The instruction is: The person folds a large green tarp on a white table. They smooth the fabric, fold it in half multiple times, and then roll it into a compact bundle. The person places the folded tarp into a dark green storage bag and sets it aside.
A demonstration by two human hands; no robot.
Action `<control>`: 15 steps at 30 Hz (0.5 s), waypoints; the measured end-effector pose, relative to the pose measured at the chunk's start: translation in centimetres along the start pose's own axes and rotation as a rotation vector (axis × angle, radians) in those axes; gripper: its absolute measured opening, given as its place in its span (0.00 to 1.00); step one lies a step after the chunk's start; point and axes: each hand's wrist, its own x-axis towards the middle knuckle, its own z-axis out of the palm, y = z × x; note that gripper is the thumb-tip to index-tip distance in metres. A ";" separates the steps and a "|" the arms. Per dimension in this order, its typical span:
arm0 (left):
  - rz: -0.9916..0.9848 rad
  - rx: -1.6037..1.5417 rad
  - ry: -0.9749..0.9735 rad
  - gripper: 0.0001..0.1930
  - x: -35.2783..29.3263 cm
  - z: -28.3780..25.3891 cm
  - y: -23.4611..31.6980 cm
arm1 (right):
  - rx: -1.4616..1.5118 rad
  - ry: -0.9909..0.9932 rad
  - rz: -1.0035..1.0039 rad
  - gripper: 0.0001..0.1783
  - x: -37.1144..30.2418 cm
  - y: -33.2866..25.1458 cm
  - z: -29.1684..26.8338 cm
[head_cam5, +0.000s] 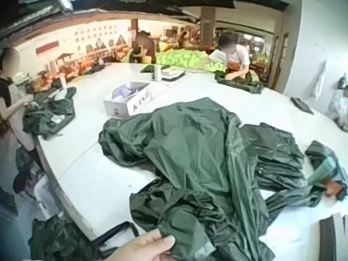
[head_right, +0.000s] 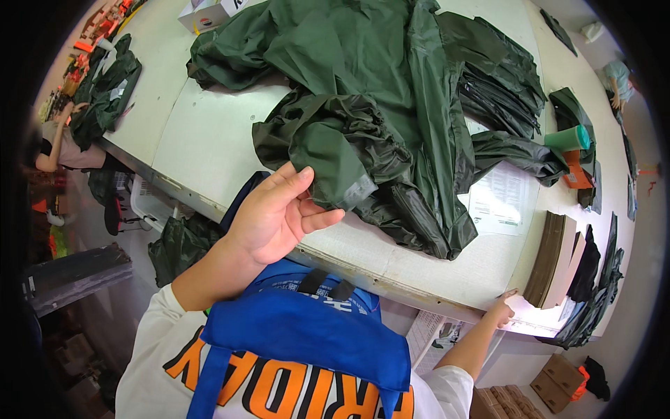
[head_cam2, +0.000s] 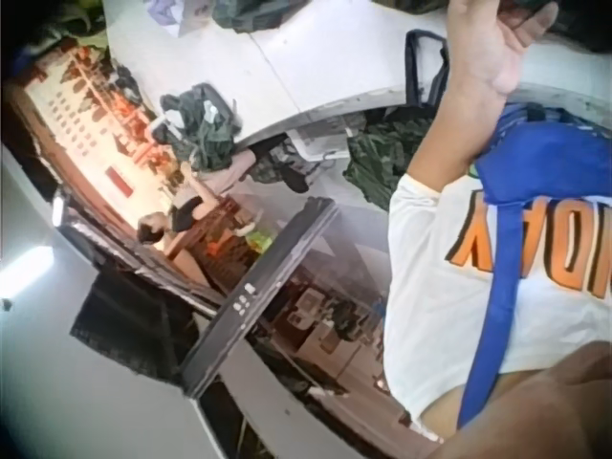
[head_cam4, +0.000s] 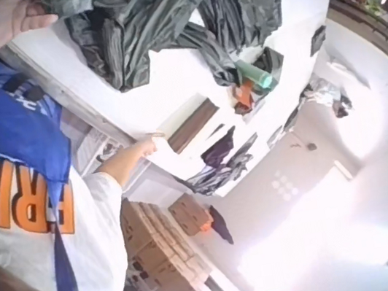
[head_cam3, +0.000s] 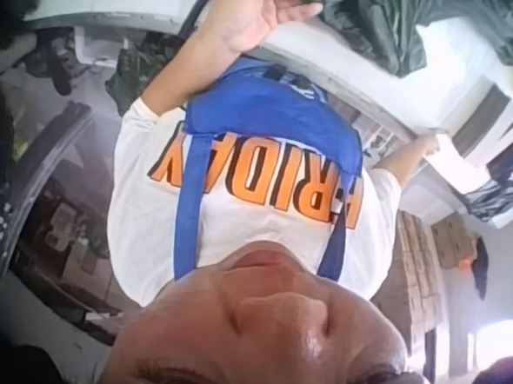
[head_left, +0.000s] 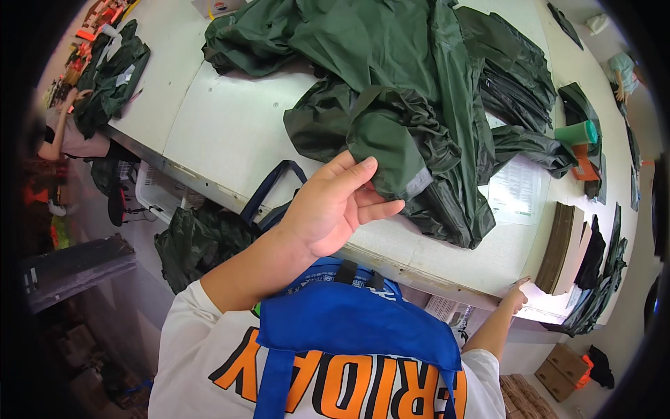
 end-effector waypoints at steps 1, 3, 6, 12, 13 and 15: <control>0.003 0.003 -0.004 0.12 0.0 0.3 -0.1 | -0.047 -0.037 -0.076 0.41 0.6 1.2 0.0; -0.004 0.006 -0.021 0.11 0.3 0.8 -0.4 | 0.059 -0.156 -0.254 0.32 5.8 3.4 2.5; 0.022 0.012 0.009 0.11 0.5 1.2 -0.8 | 0.142 -0.234 -0.399 0.20 7.7 4.1 3.4; 0.069 0.004 -0.006 0.12 0.5 1.1 -1.3 | 1.453 -0.795 -0.519 0.09 -10.8 -4.3 -7.5; 0.066 0.003 -0.003 0.12 0.5 1.2 -1.4 | 1.459 -1.038 -0.558 0.08 -15.1 -5.2 -9.2; 0.065 -0.007 0.001 0.12 0.4 1.3 -1.3 | 1.600 -1.468 -0.513 0.05 -23.6 -6.8 -12.1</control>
